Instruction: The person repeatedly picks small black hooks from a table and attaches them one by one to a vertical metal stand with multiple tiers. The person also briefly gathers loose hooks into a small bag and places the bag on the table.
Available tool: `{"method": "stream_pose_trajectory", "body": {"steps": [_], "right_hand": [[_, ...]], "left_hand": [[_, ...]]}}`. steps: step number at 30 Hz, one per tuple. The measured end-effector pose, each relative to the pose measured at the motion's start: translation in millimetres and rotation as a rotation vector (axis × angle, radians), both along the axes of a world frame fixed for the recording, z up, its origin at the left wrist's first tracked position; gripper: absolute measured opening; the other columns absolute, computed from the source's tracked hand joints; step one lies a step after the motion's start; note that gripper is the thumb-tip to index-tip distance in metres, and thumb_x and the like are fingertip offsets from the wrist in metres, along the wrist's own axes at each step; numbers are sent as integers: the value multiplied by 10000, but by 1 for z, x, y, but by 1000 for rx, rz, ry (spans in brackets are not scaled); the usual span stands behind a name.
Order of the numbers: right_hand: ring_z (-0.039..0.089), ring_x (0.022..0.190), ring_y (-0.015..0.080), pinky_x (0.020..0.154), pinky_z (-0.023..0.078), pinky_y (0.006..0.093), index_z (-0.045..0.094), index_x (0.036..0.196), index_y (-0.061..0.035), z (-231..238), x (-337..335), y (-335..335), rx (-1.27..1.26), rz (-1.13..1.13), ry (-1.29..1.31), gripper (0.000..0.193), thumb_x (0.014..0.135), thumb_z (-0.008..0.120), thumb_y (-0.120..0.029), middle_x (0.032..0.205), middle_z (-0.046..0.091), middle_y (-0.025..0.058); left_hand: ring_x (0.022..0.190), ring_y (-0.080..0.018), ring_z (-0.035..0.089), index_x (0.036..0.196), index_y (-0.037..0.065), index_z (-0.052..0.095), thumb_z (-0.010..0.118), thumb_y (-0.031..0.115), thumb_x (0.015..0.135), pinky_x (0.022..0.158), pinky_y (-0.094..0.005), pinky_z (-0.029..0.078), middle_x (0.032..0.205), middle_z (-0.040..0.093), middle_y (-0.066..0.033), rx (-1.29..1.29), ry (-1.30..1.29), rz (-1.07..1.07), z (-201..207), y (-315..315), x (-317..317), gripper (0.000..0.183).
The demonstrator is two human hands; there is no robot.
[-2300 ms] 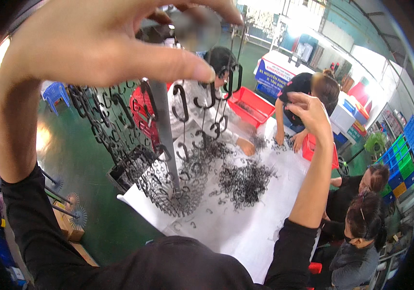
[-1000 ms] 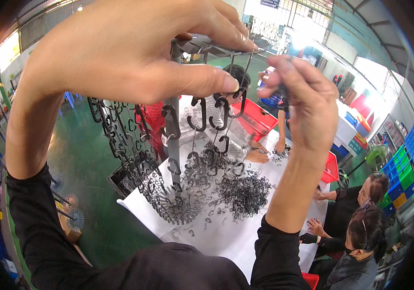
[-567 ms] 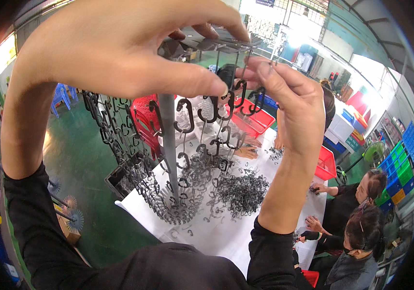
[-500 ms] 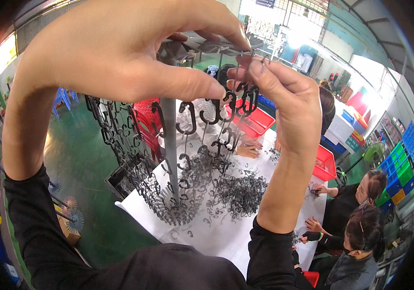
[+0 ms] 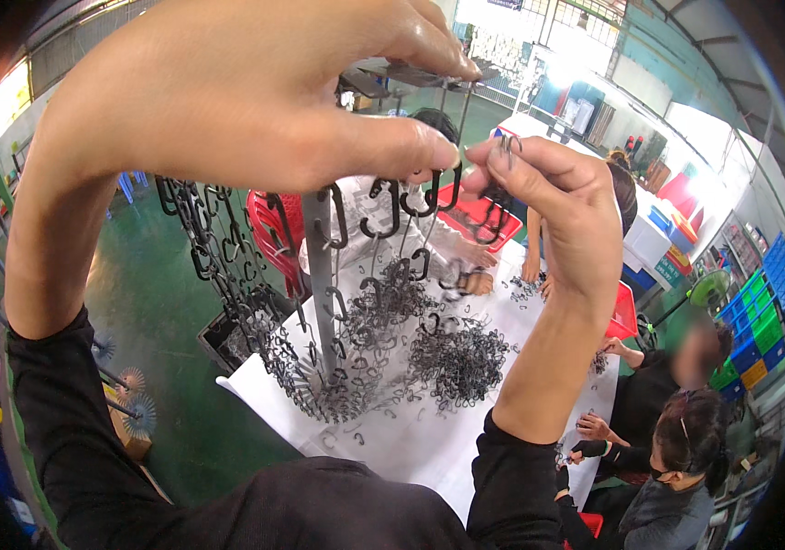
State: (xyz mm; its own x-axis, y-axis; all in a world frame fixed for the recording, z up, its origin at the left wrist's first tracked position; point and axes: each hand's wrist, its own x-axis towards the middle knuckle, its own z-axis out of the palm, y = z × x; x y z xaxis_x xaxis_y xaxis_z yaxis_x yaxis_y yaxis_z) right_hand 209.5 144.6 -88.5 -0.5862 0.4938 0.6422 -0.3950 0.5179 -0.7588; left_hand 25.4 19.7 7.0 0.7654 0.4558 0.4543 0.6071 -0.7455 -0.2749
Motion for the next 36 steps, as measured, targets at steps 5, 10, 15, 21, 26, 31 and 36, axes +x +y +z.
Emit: {"method": "stream_pose_trajectory", "body": {"steps": [5,10,15,21,26,31,36], "right_hand": [[619,748,115,752,468,232,695,921,41,-9,-19,-2,16,-70,149,183,840,666,-121,816,689,84],[618,702,141,718,480,249,671,930,59,-14,-24,-5,-11,-62,301,188,845,654,-108,776,670,96],[617,677,159,670,490,273,657,909,76,-11,-4,0,5,-1,176,179,847,643,-91,744,648,107],[630,752,149,742,490,271,668,930,59,-9,-2,2,26,32,127,192,858,642,-117,784,668,94],[639,799,136,796,475,259,677,967,39,-10,-20,1,4,-82,241,207,854,655,-133,875,693,103],[641,784,166,804,499,299,658,959,53,-10,-27,3,-25,1,284,188,856,645,-103,874,675,112],[644,713,184,788,535,335,633,957,60,-16,-15,10,-82,34,390,185,865,631,-101,868,660,127]], "left_hand": [[757,-273,631,1088,-114,573,678,204,801,627,-315,508,909,636,-215,-443,-107,69,18,-5,-7,441],[762,-268,631,1054,-108,589,669,196,809,628,-318,505,933,641,-190,-67,17,-70,3,2,-10,399],[786,-289,633,1051,-100,595,652,217,825,657,-339,506,955,637,-195,-97,10,61,3,-10,-6,393],[799,-307,621,1091,-64,582,666,260,821,690,-354,498,995,612,-212,151,40,263,-9,-13,15,430],[800,-267,629,1110,-73,557,696,193,796,681,-308,516,1055,595,-211,-139,49,112,3,1,-5,434],[831,-265,625,1130,-63,549,698,191,796,702,-314,518,1073,590,-210,-112,65,92,3,9,-21,446],[861,-263,620,1151,-54,541,700,190,797,723,-321,521,1092,585,-210,-19,77,124,-7,12,-17,458]]}}
